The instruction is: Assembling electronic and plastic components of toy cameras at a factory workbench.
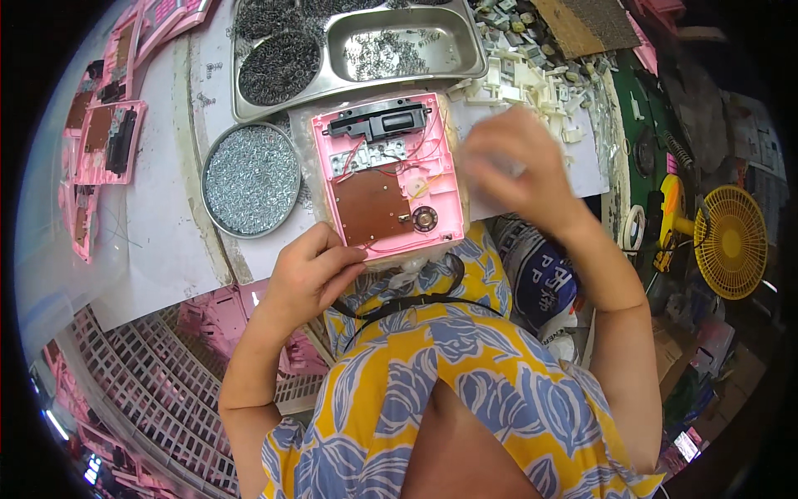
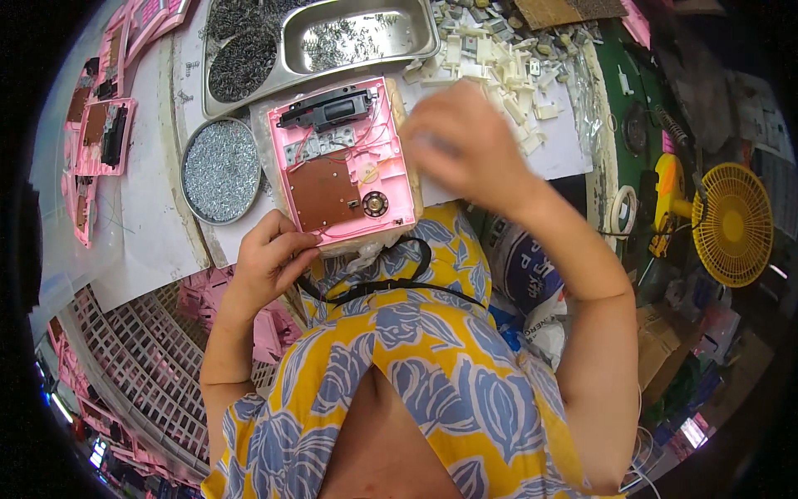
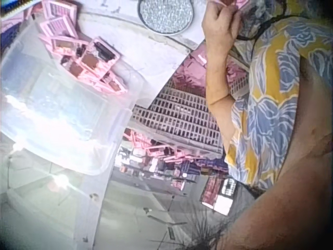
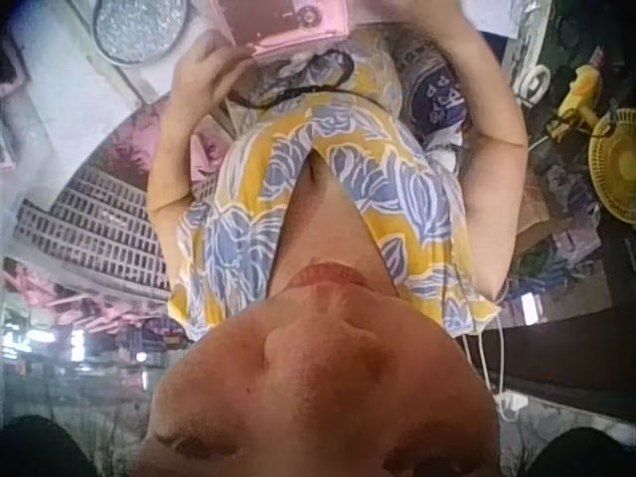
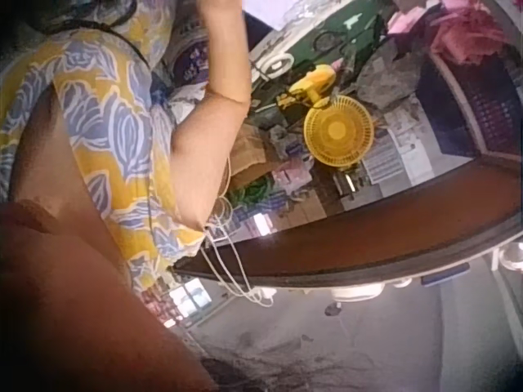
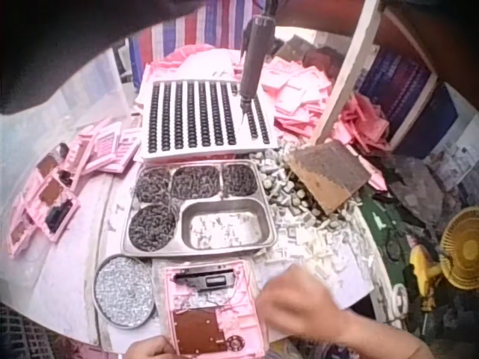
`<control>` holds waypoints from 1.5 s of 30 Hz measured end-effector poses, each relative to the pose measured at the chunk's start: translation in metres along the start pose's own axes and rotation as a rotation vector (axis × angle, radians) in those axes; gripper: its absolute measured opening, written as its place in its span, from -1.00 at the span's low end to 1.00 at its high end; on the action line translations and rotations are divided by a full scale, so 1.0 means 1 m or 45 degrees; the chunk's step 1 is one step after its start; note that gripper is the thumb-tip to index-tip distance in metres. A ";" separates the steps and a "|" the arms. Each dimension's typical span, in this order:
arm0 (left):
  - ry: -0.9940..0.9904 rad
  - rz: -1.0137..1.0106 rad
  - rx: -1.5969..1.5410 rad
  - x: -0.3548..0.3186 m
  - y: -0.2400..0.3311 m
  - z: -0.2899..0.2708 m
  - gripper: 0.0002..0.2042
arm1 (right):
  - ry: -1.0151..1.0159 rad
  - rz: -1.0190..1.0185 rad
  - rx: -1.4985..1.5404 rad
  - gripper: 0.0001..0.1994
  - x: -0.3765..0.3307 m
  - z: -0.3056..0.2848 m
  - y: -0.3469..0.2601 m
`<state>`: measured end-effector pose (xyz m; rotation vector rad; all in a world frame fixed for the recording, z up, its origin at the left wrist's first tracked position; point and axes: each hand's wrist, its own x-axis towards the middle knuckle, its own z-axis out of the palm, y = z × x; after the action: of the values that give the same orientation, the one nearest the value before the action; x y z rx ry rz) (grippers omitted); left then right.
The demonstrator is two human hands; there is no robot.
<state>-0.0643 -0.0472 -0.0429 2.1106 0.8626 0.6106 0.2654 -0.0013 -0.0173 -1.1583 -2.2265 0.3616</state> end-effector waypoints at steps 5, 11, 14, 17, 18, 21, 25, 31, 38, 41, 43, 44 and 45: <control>-0.227 -0.103 -0.012 0.026 0.025 -0.025 -0.82 | -0.073 0.198 -0.545 -0.83 0.003 -0.007 0.047; 0.091 -0.150 0.084 0.143 0.005 -0.053 -0.89 | -0.027 0.651 0.043 -0.87 0.003 -0.026 0.024; 0.141 0.074 0.686 0.227 -0.017 -0.030 -0.82 | 0.129 0.749 0.623 -0.88 -0.005 -0.028 0.035; -0.131 -0.149 0.949 0.274 -0.022 -0.006 -0.77 | 0.186 0.855 1.020 -0.84 -0.018 -0.033 0.038; -0.157 -0.150 1.007 0.281 -0.023 0.001 -0.77 | 0.206 0.894 1.072 -0.83 -0.023 -0.036 0.036; -0.122 -0.054 0.979 0.278 -0.029 0.005 -0.78 | 0.216 0.924 1.141 -0.77 -0.037 -0.043 0.034; 0.057 0.033 0.769 0.241 -0.011 -0.013 -0.81 | 0.231 0.873 0.998 -0.75 -0.043 -0.051 0.020; 0.256 -0.339 -0.271 0.144 0.030 -0.035 -0.87 | 0.189 0.558 0.897 -0.69 -0.032 -0.041 -0.023; 0.313 -0.656 -1.810 0.070 0.041 -0.002 -0.91 | 0.114 0.094 0.751 -0.65 -0.010 -0.008 -0.057; 0.328 -0.657 -2.020 0.057 0.031 0.010 -0.92 | 0.095 0.037 0.670 -0.66 -0.009 -0.005 -0.061; 0.300 -0.664 -1.991 0.054 0.029 0.014 -0.92 | 0.098 0.045 0.632 -0.67 -0.010 -0.006 -0.062; 0.289 -0.662 -1.965 0.053 0.029 0.016 -0.92 | 0.071 0.015 0.594 -0.67 -0.011 -0.006 -0.062; 0.273 -0.662 -1.936 0.052 0.029 0.018 -0.92 | 0.049 -0.013 0.557 -0.67 -0.012 -0.006 -0.063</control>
<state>-0.0069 -0.0311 -0.0233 0.4414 0.6301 0.8121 0.2331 -0.0477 0.0134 -0.9074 -1.9838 0.7703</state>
